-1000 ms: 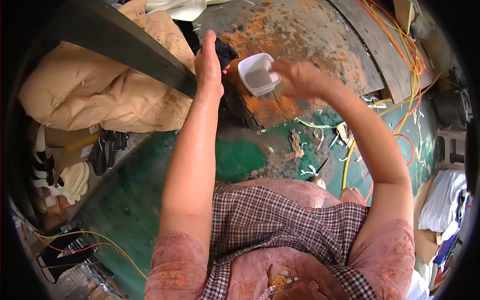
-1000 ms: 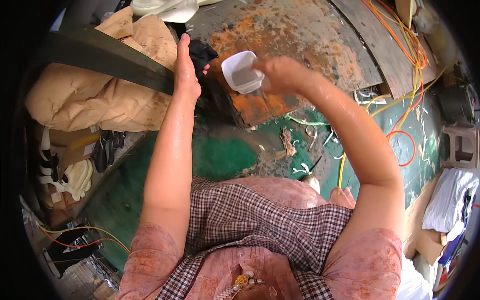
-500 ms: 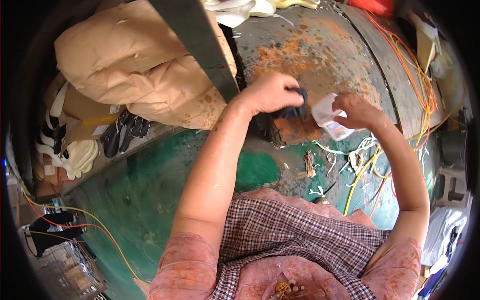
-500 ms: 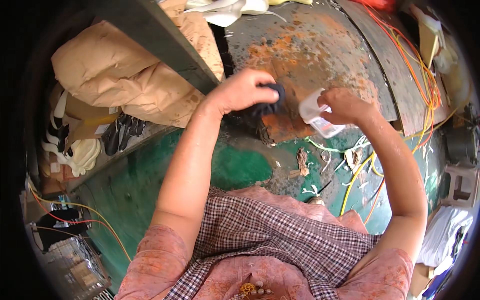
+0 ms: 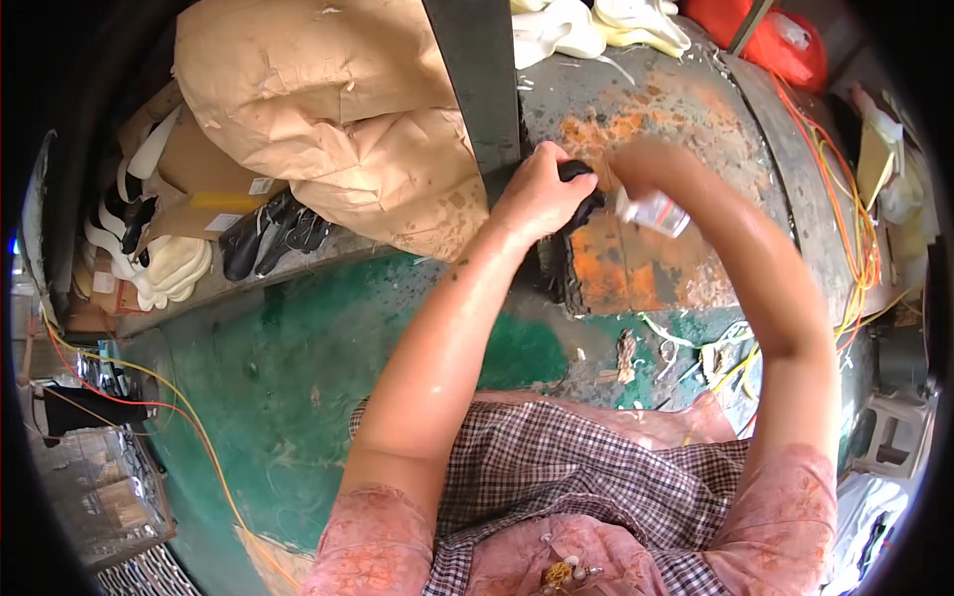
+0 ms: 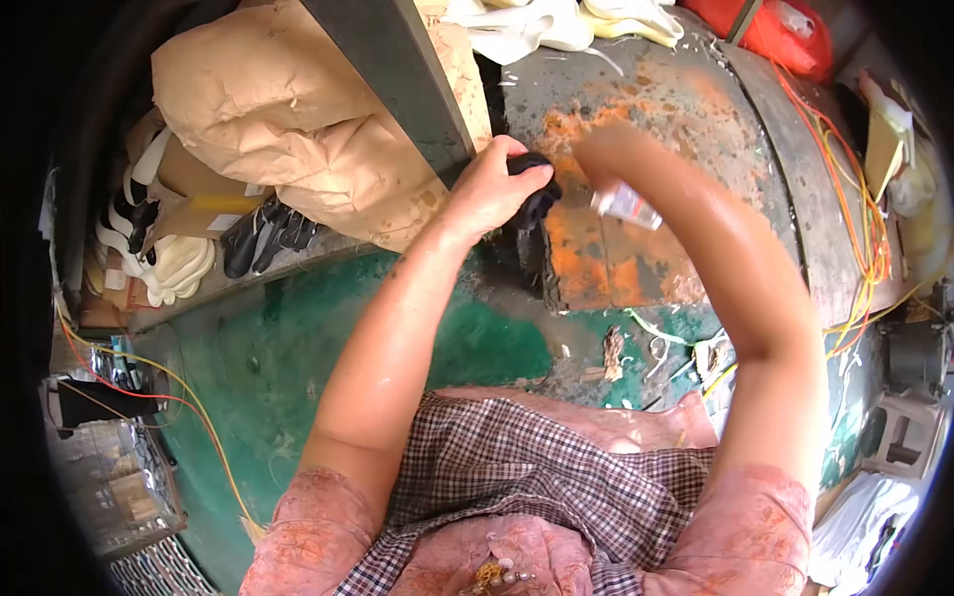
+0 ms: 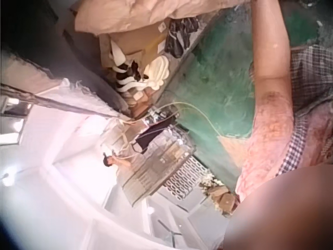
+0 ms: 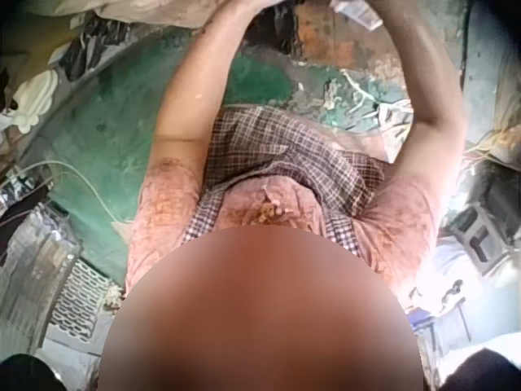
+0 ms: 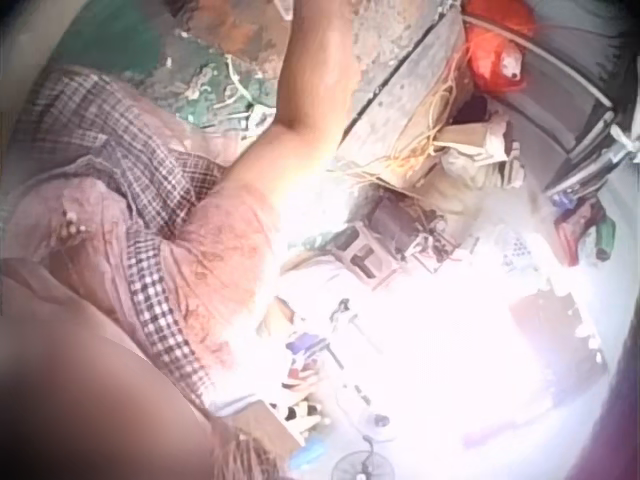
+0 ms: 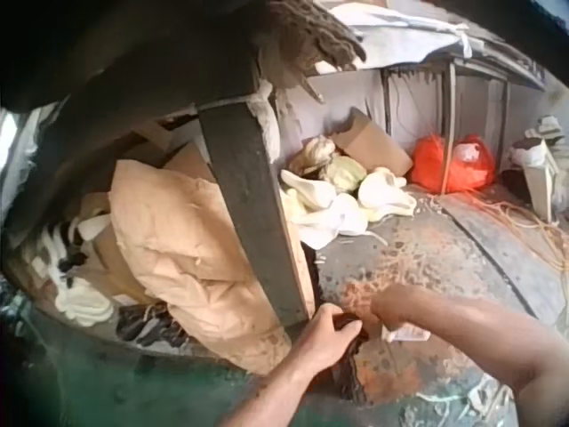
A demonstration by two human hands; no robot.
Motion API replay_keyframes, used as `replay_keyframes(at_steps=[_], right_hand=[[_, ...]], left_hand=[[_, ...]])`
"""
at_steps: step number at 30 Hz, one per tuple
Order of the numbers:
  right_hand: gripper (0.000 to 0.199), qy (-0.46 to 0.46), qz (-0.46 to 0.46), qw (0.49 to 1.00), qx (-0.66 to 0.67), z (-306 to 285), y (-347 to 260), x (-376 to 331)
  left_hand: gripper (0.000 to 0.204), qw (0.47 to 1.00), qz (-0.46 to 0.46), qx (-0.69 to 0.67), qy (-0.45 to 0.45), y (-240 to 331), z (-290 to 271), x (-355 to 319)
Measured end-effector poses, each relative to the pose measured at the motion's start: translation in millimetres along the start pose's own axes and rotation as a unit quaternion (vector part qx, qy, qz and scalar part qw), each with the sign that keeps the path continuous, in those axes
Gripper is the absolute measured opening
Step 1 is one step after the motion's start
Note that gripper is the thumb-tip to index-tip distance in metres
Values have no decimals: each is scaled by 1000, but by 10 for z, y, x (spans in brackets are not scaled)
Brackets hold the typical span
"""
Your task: The recorder is cleaning their hands and arms using a black cloth and a container of water.
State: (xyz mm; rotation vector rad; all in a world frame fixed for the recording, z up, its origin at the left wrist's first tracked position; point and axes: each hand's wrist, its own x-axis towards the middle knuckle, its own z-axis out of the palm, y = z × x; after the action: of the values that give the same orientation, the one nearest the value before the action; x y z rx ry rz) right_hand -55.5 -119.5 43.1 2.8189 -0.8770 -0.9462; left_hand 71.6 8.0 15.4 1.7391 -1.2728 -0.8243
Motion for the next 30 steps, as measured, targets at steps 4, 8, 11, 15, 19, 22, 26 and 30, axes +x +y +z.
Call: replay_keyframes(at_steps=[4, 8, 11, 15, 19, 22, 26, 30], right_hand=[[14, 312, -108, 933, 141, 611, -59, -707], [13, 457, -97, 859, 210, 820, -111, -722], [15, 522, -127, 808, 241, 723, -193, -670], [16, 515, -121, 803, 273, 703, -290, -624], [15, 549, -77, 793, 255, 681, -166, -334], [17, 577, 19, 778, 247, 691, 131, 106], [22, 547, 81, 798, 242, 403, 376, 760], [27, 399, 140, 872, 246, 468, 436, 1273]], left_hand=[[39, 985, 71, -86, -132, 254, 302, 55], [34, 977, 113, -167, -65, 261, 384, 21], [22, 983, 173, 21, 59, 186, 325, 3], [18, 928, 261, 223, 144, 254, 257, -102], [21, 932, 287, 30, 218, 225, 139, -86], [28, 922, 57, -382, 44, 360, 39, -186], [63, 762, -23, -636, -122, 295, -52, -166], [71, 730, -48, -661, -167, 260, 70, -155]])
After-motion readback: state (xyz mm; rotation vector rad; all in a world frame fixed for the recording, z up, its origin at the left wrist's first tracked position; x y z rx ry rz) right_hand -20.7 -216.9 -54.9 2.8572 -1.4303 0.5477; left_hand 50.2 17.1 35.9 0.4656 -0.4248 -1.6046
